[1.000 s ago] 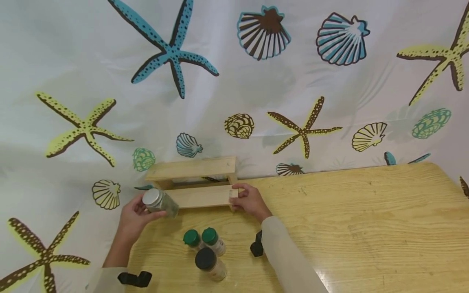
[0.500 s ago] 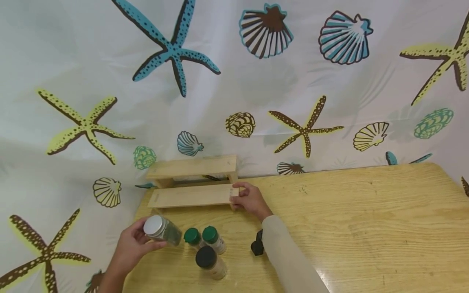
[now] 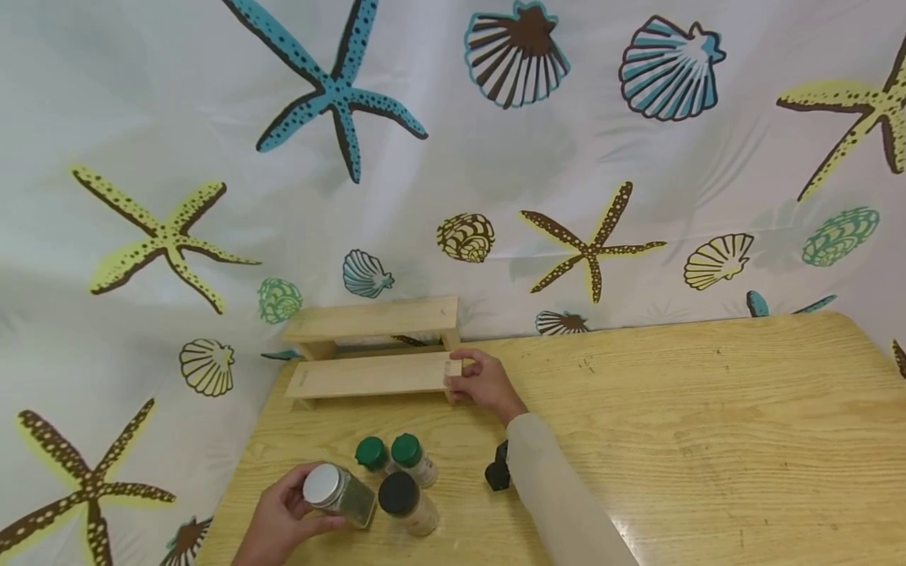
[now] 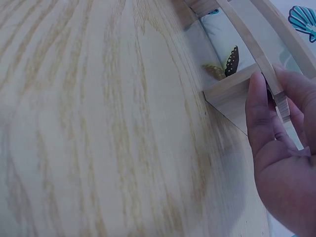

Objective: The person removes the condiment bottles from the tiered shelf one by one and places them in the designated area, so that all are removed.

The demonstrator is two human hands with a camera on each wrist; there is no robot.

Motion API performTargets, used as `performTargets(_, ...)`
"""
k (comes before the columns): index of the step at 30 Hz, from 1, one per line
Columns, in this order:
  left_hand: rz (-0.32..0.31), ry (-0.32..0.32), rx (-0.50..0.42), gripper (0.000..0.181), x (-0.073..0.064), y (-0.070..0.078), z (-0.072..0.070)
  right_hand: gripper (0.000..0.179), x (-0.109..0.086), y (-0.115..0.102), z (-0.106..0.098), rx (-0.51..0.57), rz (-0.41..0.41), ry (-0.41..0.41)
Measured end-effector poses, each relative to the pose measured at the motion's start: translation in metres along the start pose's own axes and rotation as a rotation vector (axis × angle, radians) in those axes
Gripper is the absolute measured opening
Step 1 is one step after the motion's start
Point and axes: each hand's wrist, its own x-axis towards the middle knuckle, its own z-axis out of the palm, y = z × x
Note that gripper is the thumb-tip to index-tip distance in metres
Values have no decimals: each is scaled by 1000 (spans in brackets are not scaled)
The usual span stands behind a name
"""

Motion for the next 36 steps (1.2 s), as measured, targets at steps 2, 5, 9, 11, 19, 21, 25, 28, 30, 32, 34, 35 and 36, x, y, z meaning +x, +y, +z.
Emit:
performTargets(2, -1, 1, -10, 66, -1, -3, 6, 46, -1, -1, -1, 0, -2, -1)
performTargets(5, 8, 14, -18, 65, -3, -6, 13, 47, -2, -1, -3, 1, -4, 1)
performTargets(9, 15, 26, -33, 65, -5, -7, 22, 48, -1, 1, -5, 7, -7, -7)
performTargets(11, 29, 30, -37, 65, -6, -9, 27, 49, 0, 1, -5, 10, -9, -11)
performTargets(19, -6, 55, -25, 69, -5, -13, 40, 48, -5, -1, -4, 11, -18, -18)
performTargets(21, -13, 65, -22, 68, -4, -12, 42, 48, -6, -1, -5, 11, -15, -16)
performTargets(25, 12, 66, -9, 65, -3, -12, 46, 49, -7, -2, -6, 8, -17, -10)
performTargets(28, 40, 53, 16, 64, -2, -12, 49, 49, -8, -2, -7, 9, -18, -4)
performTargets(30, 54, 53, 42, 64, -2, -13, 50, 49, -9, -2, -7, 10, -18, 0)
performTargets(32, 60, 58, 63, 64, -3, -13, 51, 48, -9, -3, -6, 9, -13, 4)
performTargets(34, 66, 63, 85, 63, -3, -12, 51, 48, -9, -3, -5, 5, -15, 6)
performTargets(35, 66, 65, 96, 64, -3, -12, 51, 48, -9, -3, -4, 6, -15, 7)
performTargets(36, 64, 68, 112, 64, -4, -11, 50, 48, -9, -3, -4, 0, -19, 3)
